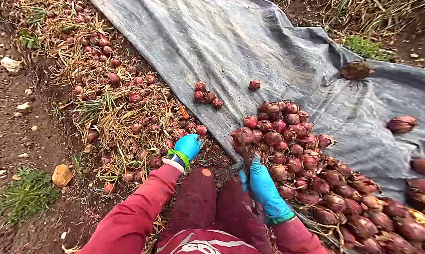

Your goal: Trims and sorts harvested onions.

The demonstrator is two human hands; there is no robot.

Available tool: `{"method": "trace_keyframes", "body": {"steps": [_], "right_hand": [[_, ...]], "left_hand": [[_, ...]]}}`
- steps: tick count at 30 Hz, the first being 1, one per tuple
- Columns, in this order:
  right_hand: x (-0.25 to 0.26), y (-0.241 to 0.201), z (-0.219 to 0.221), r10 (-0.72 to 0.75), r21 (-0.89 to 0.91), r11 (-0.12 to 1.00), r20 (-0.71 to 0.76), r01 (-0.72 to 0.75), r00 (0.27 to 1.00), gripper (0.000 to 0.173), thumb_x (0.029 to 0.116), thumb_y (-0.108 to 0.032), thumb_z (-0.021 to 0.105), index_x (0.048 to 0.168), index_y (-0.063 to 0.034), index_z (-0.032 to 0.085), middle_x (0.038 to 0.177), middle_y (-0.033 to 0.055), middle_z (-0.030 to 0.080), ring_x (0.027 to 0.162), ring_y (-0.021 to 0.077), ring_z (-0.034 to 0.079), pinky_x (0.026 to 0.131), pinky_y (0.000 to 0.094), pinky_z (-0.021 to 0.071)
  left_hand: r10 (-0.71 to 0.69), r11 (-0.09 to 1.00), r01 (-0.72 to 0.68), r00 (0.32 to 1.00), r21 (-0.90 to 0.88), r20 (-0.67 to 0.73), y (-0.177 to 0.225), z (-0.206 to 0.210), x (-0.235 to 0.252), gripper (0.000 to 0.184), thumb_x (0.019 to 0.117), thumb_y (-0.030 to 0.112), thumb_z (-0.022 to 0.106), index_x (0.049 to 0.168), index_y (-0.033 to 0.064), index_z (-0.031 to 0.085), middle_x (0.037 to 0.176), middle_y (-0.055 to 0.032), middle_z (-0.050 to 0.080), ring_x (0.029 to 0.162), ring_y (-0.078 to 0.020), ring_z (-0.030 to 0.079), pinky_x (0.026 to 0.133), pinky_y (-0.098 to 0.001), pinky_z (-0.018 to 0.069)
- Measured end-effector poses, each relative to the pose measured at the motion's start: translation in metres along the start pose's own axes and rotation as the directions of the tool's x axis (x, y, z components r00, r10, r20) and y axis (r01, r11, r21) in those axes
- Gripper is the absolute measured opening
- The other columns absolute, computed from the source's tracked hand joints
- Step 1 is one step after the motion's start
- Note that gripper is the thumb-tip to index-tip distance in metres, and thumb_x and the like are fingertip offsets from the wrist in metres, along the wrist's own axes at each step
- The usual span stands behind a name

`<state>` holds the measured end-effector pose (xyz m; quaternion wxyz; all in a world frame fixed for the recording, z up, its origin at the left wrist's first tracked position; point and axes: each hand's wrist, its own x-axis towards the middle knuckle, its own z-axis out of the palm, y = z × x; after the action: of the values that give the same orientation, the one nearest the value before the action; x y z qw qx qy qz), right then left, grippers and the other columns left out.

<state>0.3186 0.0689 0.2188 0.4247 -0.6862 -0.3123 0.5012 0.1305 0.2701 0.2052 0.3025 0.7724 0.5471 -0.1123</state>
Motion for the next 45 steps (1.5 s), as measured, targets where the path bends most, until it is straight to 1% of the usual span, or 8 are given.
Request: {"method": "trace_keyframes", "body": {"steps": [5, 11, 18, 26, 31, 38, 43, 45], "right_hand": [[-0.002, 0.036, -0.019, 0.228, 0.071, 0.972, -0.032, -0.225, 0.973, 0.088, 0.1019, -0.069, 0.007, 0.09, -0.0038, 0.064, 0.059, 0.0087, 0.06, 0.044, 0.0209, 0.058, 0.043, 0.0366, 0.0537], [0.013, 0.08, 0.009, 0.527, 0.301, 0.786, 0.131, -0.541, 0.839, 0.088, 0.1012, -0.07, 0.002, 0.096, -0.0034, 0.06, 0.06, 0.0102, 0.057, 0.045, 0.0229, 0.056, 0.044, 0.0401, 0.0534], [0.016, 0.026, 0.047, 0.153, -0.011, 0.987, 0.341, -0.158, 0.927, 0.091, 0.0938, -0.083, 0.013, 0.081, -0.009, 0.064, 0.058, 0.0056, 0.059, 0.046, 0.0187, 0.057, 0.046, 0.0361, 0.0524], [-0.041, 0.045, 0.053, 0.029, 0.071, 0.996, 0.39, -0.061, 0.92, 0.09, 0.0931, -0.084, 0.017, 0.092, -0.0086, 0.066, 0.055, 0.0069, 0.054, 0.041, 0.0195, 0.052, 0.04, 0.0369, 0.0504], [-0.051, 0.023, 0.051, 0.015, -0.197, 0.974, 0.553, 0.113, 0.833, 0.092, 0.0831, -0.094, 0.022, 0.081, -0.0122, 0.064, 0.06, 0.0024, 0.06, 0.048, 0.0151, 0.058, 0.047, 0.0332, 0.0522], [0.01, 0.019, 0.0, 0.001, -0.017, 1.0, 0.043, 0.0, 0.999, 0.091, 0.0963, -0.077, 0.001, 0.086, -0.0071, 0.059, 0.058, 0.0072, 0.057, 0.045, 0.0219, 0.057, 0.044, 0.0422, 0.0538], [0.008, 0.062, -0.007, 0.287, -0.013, 0.958, 0.042, -0.287, 0.957, 0.092, 0.0968, -0.078, 0.005, 0.082, -0.006, 0.062, 0.06, 0.0102, 0.06, 0.045, 0.0241, 0.058, 0.043, 0.0412, 0.0549], [0.004, 0.068, -0.011, 0.383, 0.052, 0.922, 0.007, -0.383, 0.924, 0.09, 0.1003, -0.071, 0.003, 0.085, -0.0045, 0.062, 0.06, 0.0112, 0.061, 0.044, 0.0238, 0.058, 0.043, 0.039, 0.0541]], "left_hand": [[-0.313, 0.949, 0.313, 0.928, 0.036, 0.201, -0.049, 0.088, 0.119, 0.053, 0.0927, 0.047, 0.07, 0.113, -0.0013, 0.072, 0.119, -0.0253, 0.07, 0.115, -0.0413, 0.068, 0.097, -0.066, 0.0531], [-0.024, 1.0, 0.027, 0.944, -0.005, 0.328, -0.038, 0.057, 0.068, 0.064, 0.1022, 0.066, 0.047, 0.119, 0.009, 0.071, 0.108, -0.0196, 0.073, 0.108, -0.0386, 0.07, 0.094, -0.0662, 0.0522], [0.317, 0.841, -0.509, 0.735, 0.18, 0.599, -0.004, -0.043, -0.063, 0.032, 0.1043, 0.045, 0.058, 0.107, 0.0163, 0.073, 0.099, -0.0075, 0.074, 0.092, -0.0292, 0.071, 0.078, -0.0582, 0.0559], [0.369, 0.919, -0.383, 0.92, 0.096, 0.136, -0.035, -0.043, -0.136, 0.03, 0.1018, 0.042, 0.064, 0.105, 0.0145, 0.076, 0.096, -0.0072, 0.075, 0.091, -0.0264, 0.073, 0.082, -0.0562, 0.0566], [0.321, 0.859, -0.453, 0.84, 0.239, 0.437, 0.025, -0.009, -0.184, 0.033, 0.1056, 0.042, 0.054, 0.102, 0.0141, 0.072, 0.097, -0.0086, 0.073, 0.092, -0.0306, 0.071, 0.076, -0.0587, 0.0566], [-0.134, 0.99, 0.138, 0.977, 0.01, -0.167, -0.061, -0.021, 0.006, 0.037, 0.1063, 0.042, 0.05, 0.124, 0.0167, 0.071, 0.123, -0.0132, 0.072, 0.118, -0.0352, 0.068, 0.098, -0.065, 0.0514], [-0.293, 0.941, 0.292, 0.956, 0.171, -0.018, -0.095, 0.043, 0.129, 0.082, 0.081, 0.012, 0.079, 0.153, -0.0015, 0.041, 0.148, -0.0316, 0.048, 0.122, -0.0481, 0.062, 0.095, -0.066, 0.0557], [-0.38, 0.904, 0.357, 0.923, 0.234, 0.06, -0.102, 0.037, 0.149, 0.074, 0.0791, 0.012, 0.081, 0.143, -0.0056, 0.05, 0.143, -0.0331, 0.051, 0.118, -0.0486, 0.064, 0.092, -0.0674, 0.0558]]}}
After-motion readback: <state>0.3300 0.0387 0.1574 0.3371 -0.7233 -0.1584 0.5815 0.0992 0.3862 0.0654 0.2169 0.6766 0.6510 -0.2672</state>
